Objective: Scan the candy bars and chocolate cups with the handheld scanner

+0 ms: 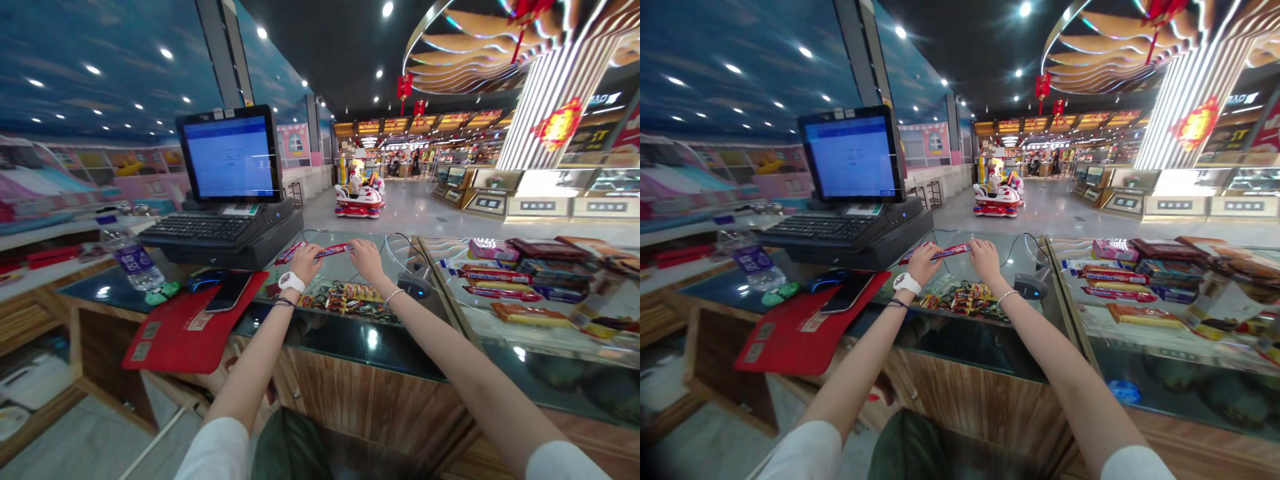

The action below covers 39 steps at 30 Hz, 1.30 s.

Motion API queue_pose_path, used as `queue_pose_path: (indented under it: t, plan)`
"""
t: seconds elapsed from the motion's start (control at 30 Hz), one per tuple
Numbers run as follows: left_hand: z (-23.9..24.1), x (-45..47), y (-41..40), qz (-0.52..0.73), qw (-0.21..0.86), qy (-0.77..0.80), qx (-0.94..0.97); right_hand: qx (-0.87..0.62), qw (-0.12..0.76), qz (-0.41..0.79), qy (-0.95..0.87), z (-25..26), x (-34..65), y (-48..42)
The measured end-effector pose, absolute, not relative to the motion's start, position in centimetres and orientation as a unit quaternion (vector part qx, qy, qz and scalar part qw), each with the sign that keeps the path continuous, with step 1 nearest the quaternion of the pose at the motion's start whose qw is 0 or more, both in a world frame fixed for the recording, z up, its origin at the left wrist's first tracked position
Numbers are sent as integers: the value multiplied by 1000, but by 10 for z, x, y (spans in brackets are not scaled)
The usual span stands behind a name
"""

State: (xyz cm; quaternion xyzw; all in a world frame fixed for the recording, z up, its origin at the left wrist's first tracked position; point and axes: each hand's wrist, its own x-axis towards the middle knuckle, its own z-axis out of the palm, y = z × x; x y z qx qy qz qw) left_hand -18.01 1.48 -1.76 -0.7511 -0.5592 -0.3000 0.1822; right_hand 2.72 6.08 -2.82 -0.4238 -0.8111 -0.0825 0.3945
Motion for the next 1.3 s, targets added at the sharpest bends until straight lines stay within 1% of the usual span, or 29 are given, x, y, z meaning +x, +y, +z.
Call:
queue_pose_path:
  t: [0.3,0.43,0.7,0.8,0.93,1.13,1.3]
  plan:
    - [-39,-211,19,-260,130,-639,-712,-450,270,6,-851,-44,-23,80]
    - [-46,-213,16,-204,113,-678,-697,-455,234,30,-859,-51,-41,84]
    - [-48,-203,10,-122,120,-714,-679,-413,204,58,-886,-63,-59,81]
    - [-47,-198,7,-100,116,-721,-676,-381,168,56,-907,-70,-59,78]
    - [-52,-192,-3,-84,88,-723,-680,-382,119,39,-916,-77,-59,71]
    - [-60,-185,-11,-44,31,-744,-666,-382,120,24,-916,-80,-64,65]
    - [-63,-189,-1,-53,20,-747,-663,-396,83,46,-914,-79,-75,75]
